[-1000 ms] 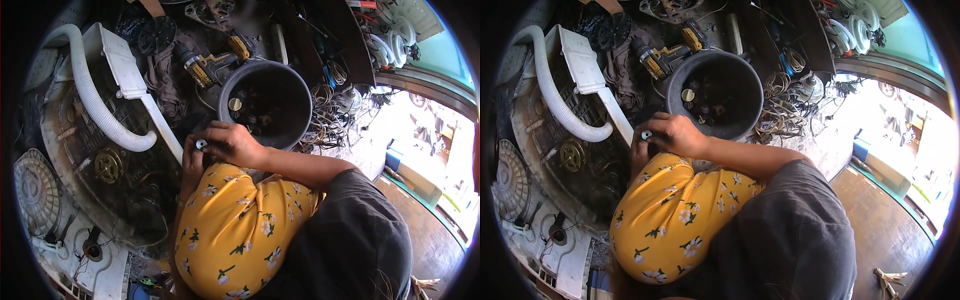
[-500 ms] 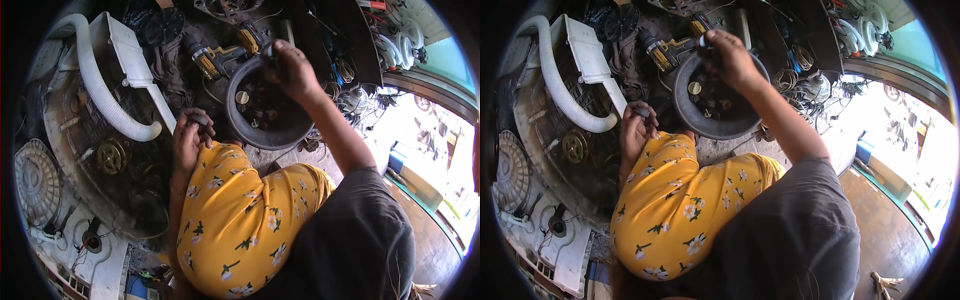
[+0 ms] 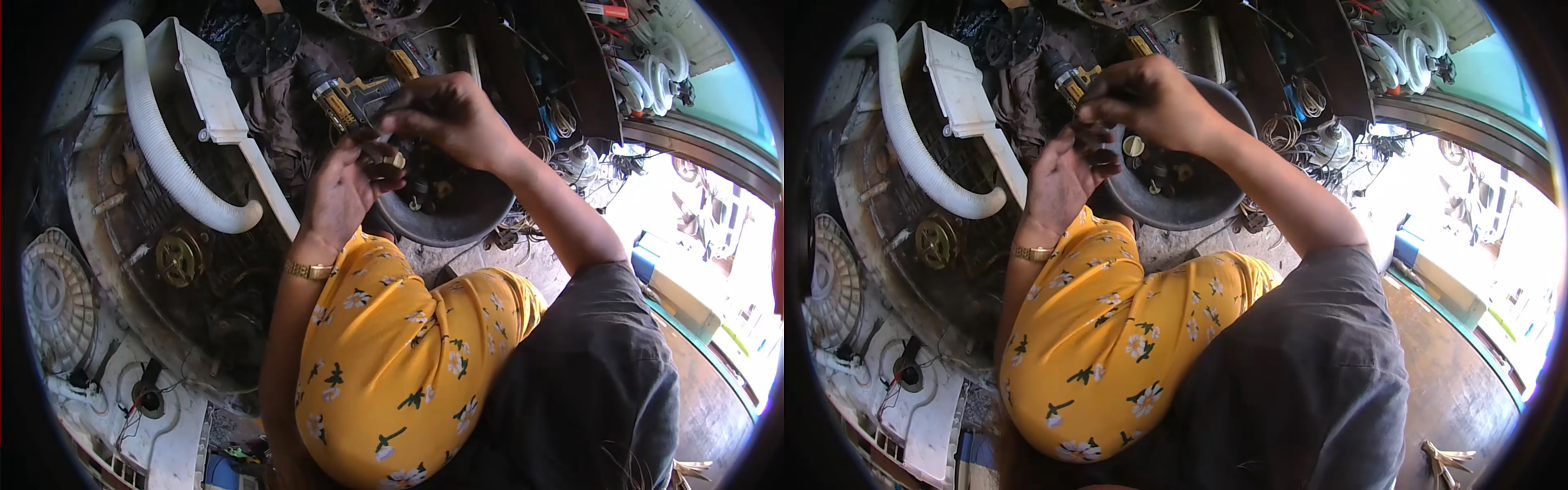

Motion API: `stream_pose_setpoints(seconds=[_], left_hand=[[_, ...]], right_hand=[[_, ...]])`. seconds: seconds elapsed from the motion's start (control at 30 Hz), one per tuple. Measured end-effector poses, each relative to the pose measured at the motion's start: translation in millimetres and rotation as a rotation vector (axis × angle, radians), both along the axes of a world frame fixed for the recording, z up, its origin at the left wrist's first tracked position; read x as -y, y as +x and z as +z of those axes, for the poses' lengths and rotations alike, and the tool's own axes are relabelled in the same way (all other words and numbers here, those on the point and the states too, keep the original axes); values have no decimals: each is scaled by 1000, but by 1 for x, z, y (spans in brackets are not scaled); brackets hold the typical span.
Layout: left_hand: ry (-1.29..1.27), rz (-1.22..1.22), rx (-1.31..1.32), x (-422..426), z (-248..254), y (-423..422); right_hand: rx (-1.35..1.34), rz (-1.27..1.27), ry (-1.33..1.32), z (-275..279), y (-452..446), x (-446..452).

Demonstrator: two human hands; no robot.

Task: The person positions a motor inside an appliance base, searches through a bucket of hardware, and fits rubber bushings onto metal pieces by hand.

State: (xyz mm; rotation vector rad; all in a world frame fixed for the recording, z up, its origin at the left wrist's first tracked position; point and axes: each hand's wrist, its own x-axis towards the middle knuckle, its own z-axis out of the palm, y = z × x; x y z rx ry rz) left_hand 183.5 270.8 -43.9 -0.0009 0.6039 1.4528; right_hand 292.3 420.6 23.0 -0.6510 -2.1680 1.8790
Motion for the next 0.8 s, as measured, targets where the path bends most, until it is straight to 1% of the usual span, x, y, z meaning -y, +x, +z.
stream_pose_setpoints(seconds=[0.03, 0.07, 0.1, 0.17, 0.2, 0.23, 0.3, 0.33, 0.4, 0.5, 0.6, 0.63, 0.7, 0.77, 0.8], left_hand=[[7, -2, -4, -6, 3, 3], [14, -4, -8, -12, 9, 5], [22, -6, -12, -17, 12, 7], [-13, -41, -105, -20, 6, 8], [-7, -63, -156, -21, 3, 8], [-2, -85, -206, -21, 1, 8], [22, -95, -157, -23, -3, 9], [35, -101, -134, -24, -4, 9], [37, -111, -193, -26, -1, 11], [33, -105, -317, -28, 0, 11], [46, -90, -453, -28, -9, 8], [54, -85, -497, -28, -13, 8], [78, -137, -586, -30, -16, 8], [135, -191, -667, -33, -13, 11], [178, -219, -701, -34, -9, 12]], right_hand=[[0, 67, 14, 0, -4, 2], [60, 120, 132, 4, -7, 1], [75, 97, 145, 3, -7, 1], [107, 49, 173, -2, -5, -3], [128, -26, 123, -8, -3, -4], [144, -27, 131, -13, 0, -6], [176, -33, 144, -19, 9, -8], [183, -26, 116, -21, 11, -9], [196, -16, 64, -20, 15, -10], [211, 45, -89, -2, 15, -12], [353, -19, -184, -4, 24, -18], [384, 39, 34, -20, 35, -23], [434, 152, 474, -77, 66, -28], [930, 479, 754, -97, 80, -12], [923, 551, 761, -122, 95, -8]])
